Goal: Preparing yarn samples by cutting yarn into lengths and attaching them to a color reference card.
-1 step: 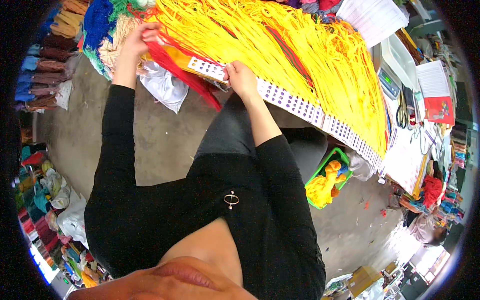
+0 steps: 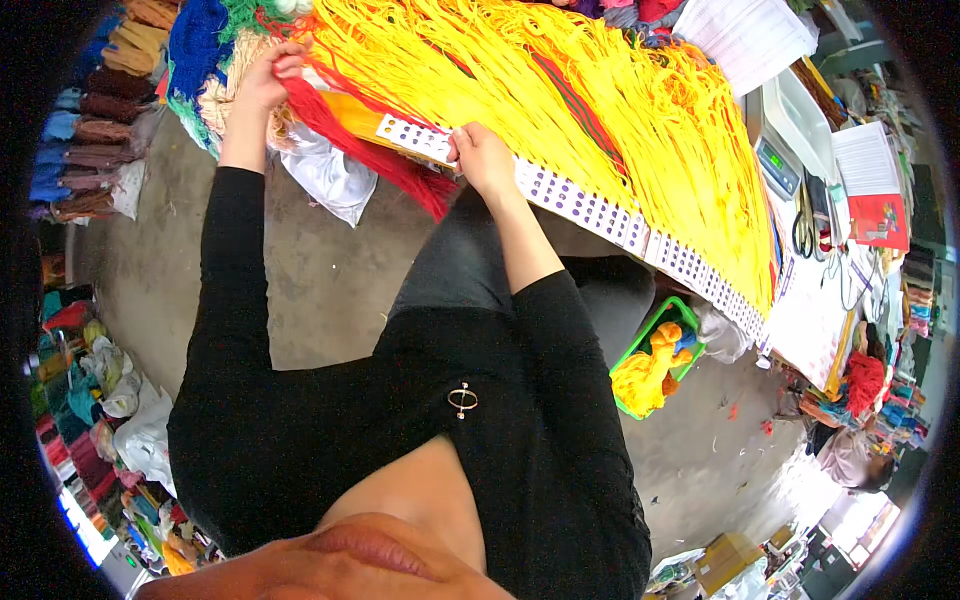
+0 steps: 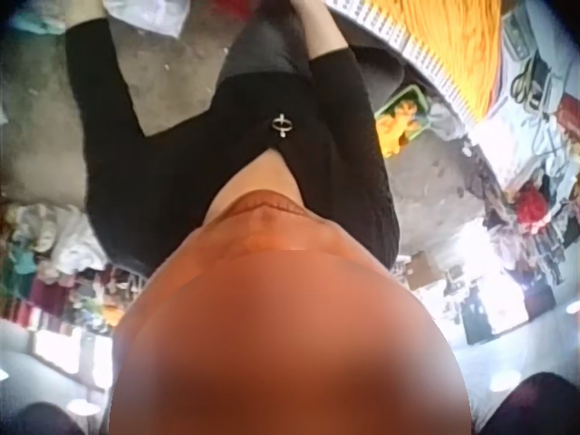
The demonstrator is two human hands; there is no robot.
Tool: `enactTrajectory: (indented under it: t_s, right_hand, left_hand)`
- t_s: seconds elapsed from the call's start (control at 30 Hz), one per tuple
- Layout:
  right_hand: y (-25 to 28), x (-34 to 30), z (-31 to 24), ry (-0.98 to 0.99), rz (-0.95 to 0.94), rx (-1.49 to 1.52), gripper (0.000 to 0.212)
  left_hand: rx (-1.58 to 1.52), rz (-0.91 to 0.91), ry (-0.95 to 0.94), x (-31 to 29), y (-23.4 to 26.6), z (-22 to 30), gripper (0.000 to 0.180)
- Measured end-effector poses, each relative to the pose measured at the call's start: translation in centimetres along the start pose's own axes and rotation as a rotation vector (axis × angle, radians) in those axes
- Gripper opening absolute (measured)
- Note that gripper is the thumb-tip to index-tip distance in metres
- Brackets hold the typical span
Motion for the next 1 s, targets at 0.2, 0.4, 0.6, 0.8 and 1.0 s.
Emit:
enactTrajectory:
  t_s: [0.2, 0.4, 0.6, 0.8, 1.0]
  right_hand:
    - [0.4, 0.0, 0.8, 0.015, 0.058, 0.147, 0.023]
    - [-2.9, -3.8, -5.0, 0.433, 0.065, 0.480, 0.016]
    - [-2.0, -5.6, -6.0, 0.201, 0.148, 0.538, 0.011]
    - [-1.6, -6.0, -6.1, 0.273, 0.198, 0.711, 0.013]
    - [-2.3, -5.8, -5.7, 0.248, 0.186, 0.648, 0.013]
  left_hand:
    - [0.622, 0.440, -0.354, -2.1, 0.0, -2.2, 0.029]
    - [0.326, -0.075, -0.038, -5.6, -10.2, -18.7, 0.039]
    - [0.340, -0.269, 0.042, -5.3, -12.4, -21.3, 0.048]
    - [0.317, -0.095, -0.004, -5.3, -13.4, -21.7, 0.046]
    - [0.325, -0.162, -0.061, -4.9, -11.3, -21.1, 0.040]
Point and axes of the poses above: each hand's wrist, its own x-axis towards the middle knuckle, its own y-axis out of the back of the hand, z = x × y, the point moved 3 cm from there along x, towards the middle knuckle, and after that the axes turned 6 degrees about y, right-handed, at the moved point
